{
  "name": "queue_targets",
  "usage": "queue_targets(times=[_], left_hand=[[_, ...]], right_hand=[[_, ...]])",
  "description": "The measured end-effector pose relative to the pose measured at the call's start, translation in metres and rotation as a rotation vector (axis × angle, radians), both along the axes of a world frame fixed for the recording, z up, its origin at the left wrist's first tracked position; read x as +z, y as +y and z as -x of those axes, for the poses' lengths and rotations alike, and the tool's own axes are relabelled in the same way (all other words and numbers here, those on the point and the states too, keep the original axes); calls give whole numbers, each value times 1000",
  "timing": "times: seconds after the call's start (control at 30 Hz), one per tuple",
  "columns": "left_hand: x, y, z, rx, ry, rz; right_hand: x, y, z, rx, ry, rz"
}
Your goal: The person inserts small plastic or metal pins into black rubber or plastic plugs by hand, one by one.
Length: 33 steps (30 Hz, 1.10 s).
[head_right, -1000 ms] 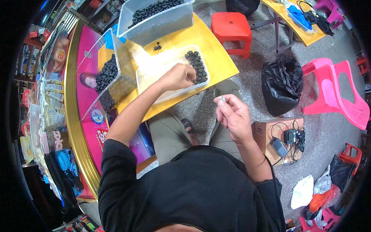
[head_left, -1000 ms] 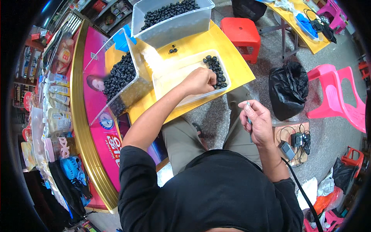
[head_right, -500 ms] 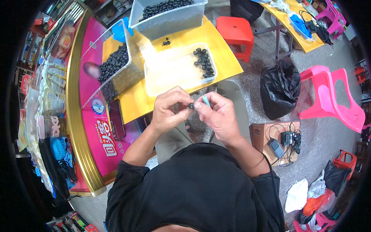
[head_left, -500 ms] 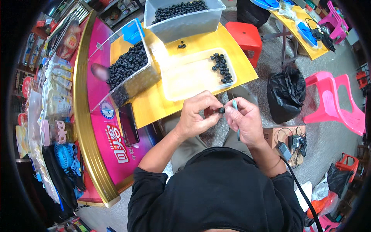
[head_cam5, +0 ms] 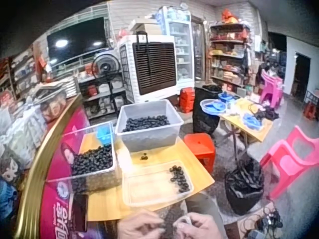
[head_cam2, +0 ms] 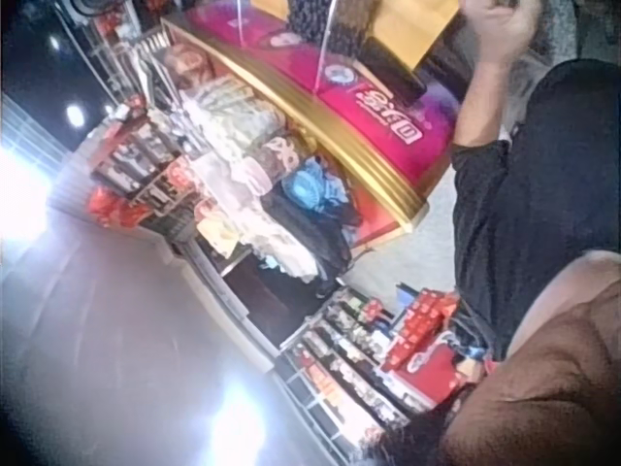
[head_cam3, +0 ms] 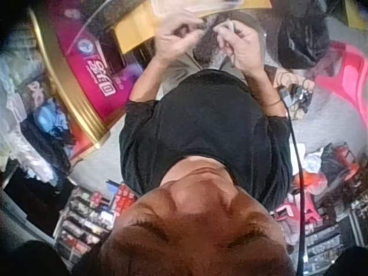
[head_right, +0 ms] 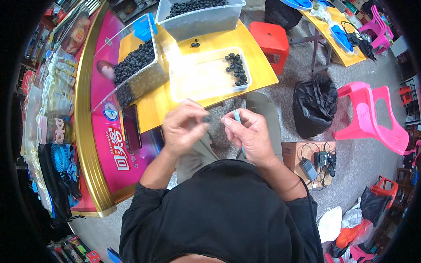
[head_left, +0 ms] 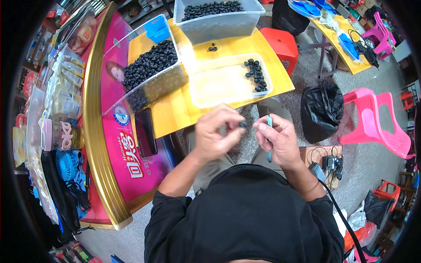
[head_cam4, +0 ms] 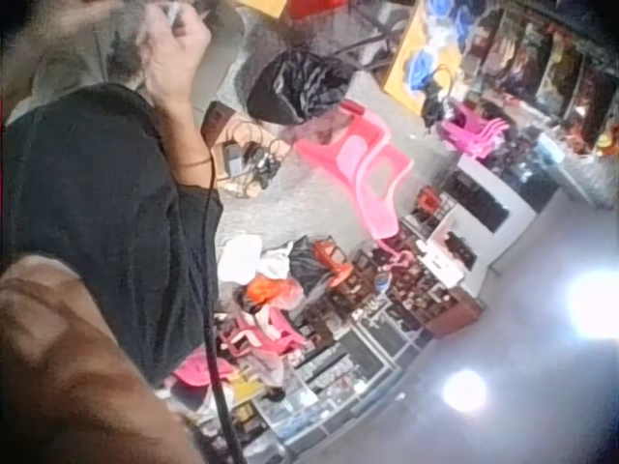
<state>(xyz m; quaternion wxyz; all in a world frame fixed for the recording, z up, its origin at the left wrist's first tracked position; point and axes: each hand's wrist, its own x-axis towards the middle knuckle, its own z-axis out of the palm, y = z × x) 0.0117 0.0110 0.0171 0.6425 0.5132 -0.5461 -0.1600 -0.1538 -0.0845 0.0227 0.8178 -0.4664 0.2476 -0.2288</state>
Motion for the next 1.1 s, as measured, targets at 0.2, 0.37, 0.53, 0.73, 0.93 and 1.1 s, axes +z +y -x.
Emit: queue_targets(times=[0.2,0.37,0.53,0.73,0.93,1.1], left_hand=[[58,5,-127,729,-381,13],[64,-8,-159,870,-646,-40],[24,-81,-82,286,-646,-194],[-55,-168,-65,88,-748,-704],[-62,-190,-59,93,-810,-832],[-55,-171,-59,136,-627,-824]], right_hand=[[-12,-18,20,-88,-1,-9],[-26,-28,23,-118,27,-57],[-30,-34,26,-139,49,-78],[-30,-43,28,-144,75,-79],[-31,-51,31,-179,106,-79],[-37,-53,19,-169,68,-52]])
